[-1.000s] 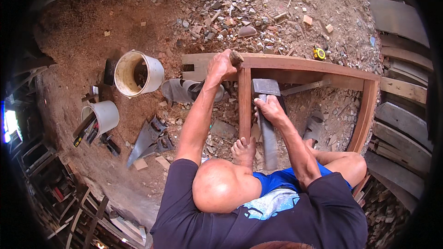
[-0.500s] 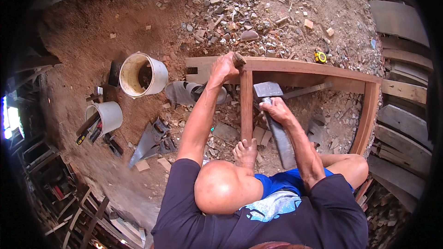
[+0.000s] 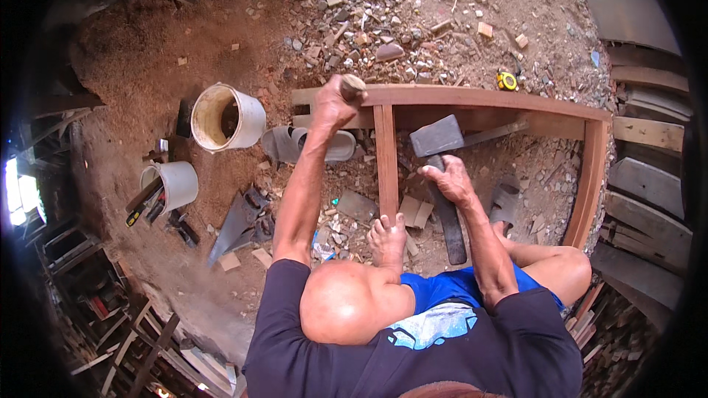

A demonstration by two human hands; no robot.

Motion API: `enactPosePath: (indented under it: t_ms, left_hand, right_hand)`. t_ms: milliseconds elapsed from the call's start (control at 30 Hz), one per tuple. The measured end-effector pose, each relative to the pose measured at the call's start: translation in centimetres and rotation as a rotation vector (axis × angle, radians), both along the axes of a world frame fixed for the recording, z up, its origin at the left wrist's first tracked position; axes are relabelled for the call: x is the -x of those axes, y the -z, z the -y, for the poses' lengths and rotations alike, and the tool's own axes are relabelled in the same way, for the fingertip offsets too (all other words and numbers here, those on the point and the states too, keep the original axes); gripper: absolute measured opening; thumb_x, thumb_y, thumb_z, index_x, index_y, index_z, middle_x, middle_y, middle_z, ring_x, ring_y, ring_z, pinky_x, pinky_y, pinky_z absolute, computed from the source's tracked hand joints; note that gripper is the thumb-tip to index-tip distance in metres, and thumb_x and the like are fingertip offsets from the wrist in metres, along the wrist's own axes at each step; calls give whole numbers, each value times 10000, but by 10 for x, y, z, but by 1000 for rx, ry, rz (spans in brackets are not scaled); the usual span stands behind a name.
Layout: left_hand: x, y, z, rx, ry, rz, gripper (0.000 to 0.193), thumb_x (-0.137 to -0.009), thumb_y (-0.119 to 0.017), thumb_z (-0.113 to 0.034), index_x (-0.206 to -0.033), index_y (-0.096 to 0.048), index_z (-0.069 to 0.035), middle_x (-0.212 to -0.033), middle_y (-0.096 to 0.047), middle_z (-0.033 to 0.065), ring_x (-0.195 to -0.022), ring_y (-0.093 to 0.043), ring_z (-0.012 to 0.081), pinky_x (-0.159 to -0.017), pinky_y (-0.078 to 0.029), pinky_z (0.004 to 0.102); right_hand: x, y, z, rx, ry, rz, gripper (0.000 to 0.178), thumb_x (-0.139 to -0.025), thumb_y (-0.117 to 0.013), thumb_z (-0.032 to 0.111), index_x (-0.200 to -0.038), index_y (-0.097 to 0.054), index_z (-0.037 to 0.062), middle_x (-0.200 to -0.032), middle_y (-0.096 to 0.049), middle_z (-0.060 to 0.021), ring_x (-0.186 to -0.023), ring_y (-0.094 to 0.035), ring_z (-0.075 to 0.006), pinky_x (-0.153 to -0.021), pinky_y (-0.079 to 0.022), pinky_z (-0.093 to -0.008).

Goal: The person sits on the floor and uses a chisel and mallet to carve a groove into a wooden frame. They repeatedly strike the chisel to remove wood, occasionally pause to clear debris, and measure the frame with a tape measure.

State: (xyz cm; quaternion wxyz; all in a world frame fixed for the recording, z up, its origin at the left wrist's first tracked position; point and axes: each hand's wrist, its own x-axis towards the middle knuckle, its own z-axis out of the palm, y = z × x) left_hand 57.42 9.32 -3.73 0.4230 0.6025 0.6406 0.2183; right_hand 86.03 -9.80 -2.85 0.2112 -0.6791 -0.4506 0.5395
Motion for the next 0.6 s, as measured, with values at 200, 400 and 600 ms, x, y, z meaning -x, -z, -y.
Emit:
enactPosePath:
  t_ms: [200,400,600]
  left_hand:
    - [-42,-60,11,-186,-5,582,391,-975,-854,-229,-1210,-603,-44,-1041,-698,-9,-931,-666,95,-799,-577,293]
    - [-103,-79,41,-351,205,590,299,-859,-893,-109,-1039,-658,-67,-958,-677,10,-866,-647,105,-787,-559,293]
    - [-109,-50,93,-420,730,433,595,-513,-932,-66,-1053,-689,-115,-1139,-632,110,-1108,-591,354,-947,-495,464]
  right_hand:
    - [-17,12,26,196,315,-377,174,-1046,-687,232,-1045,-629,67,-857,-736,-63,-691,-718,-147,-591,-592,-322]
    - [-22,52,62,387,379,-335,232,-1016,-707,290,-980,-652,67,-780,-715,-64,-602,-689,-159,-513,-559,-332]
    - [-12,89,94,281,-133,313,359,-1044,-647,309,-1159,-744,-17,-1114,-768,-145,-1091,-734,-232,-921,-580,-398]
